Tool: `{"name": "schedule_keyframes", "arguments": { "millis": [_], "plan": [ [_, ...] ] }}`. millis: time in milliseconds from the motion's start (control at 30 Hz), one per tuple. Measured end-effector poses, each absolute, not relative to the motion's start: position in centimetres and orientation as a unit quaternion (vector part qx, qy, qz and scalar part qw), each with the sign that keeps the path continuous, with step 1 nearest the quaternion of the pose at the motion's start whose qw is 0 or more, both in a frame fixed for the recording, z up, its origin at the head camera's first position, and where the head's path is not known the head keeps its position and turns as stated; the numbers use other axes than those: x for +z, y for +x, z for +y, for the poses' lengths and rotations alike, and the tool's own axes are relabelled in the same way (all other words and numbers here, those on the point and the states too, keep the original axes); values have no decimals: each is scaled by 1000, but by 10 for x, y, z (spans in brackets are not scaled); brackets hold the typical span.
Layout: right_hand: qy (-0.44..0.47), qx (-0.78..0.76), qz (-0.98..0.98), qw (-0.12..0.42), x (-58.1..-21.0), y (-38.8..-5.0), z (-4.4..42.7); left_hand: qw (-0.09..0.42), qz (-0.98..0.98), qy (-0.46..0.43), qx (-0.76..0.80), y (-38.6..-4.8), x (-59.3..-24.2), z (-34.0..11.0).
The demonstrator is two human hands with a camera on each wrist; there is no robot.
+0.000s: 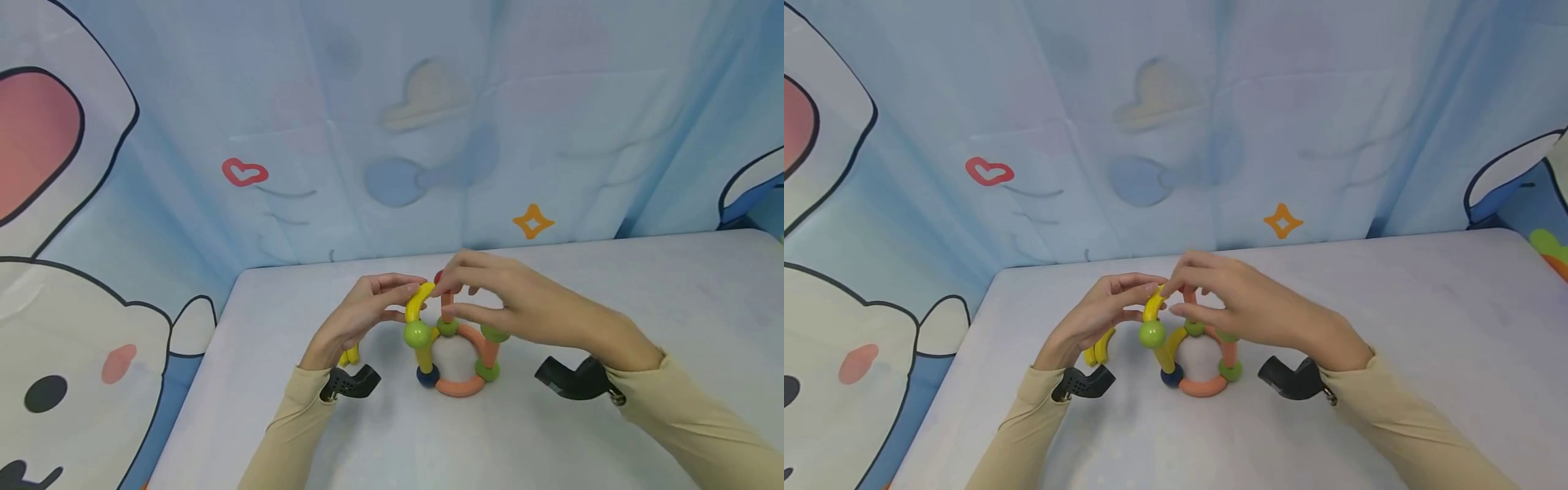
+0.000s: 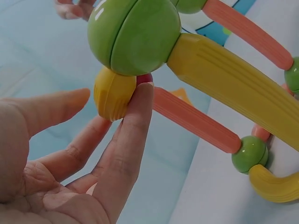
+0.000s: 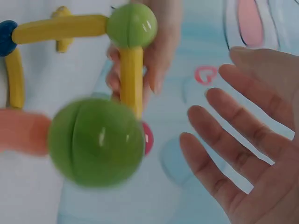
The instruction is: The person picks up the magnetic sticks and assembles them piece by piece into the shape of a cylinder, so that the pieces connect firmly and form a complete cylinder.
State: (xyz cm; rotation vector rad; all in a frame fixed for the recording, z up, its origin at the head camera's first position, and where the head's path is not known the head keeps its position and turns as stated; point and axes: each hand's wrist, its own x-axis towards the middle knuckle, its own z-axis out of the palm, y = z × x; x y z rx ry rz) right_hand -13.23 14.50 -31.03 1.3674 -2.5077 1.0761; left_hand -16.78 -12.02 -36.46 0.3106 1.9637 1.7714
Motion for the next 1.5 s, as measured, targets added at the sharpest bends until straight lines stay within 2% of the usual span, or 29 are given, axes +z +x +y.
{"name": "schedule_keyframes", "arguments": {
  "millis": [233,367,500,733,867,1033,1233,1333,1400,1500],
  "plan": [
    [380,424,-815,107,-319,-132,178,229,739,105,625,-164,-372,-122],
    [352,425,-826,113,-329,-131,193,218,755,93,612,-159,-380,-124],
    [326,435,-834,91,-350,-135,203,193,791,107,571,-150,-392,-129],
    [297,432,-851,19,-407,-147,216,65,916,90,386,-138,-412,-143],
    [298,445,-844,-35,-431,-150,218,27,936,69,343,-139,-422,-151],
    [293,456,-837,-79,-446,-150,214,24,942,70,326,-140,-429,-154],
    [283,461,-834,-104,-451,-148,212,17,961,55,270,-133,-431,-145],
    [277,462,-835,-110,-452,-148,210,10,963,76,259,-124,-426,-138],
    [273,464,-835,-113,-452,-148,209,34,955,97,279,-117,-422,-132],
    [271,465,-834,-123,-453,-150,206,99,930,124,331,-107,-420,-123]
  ]
}}
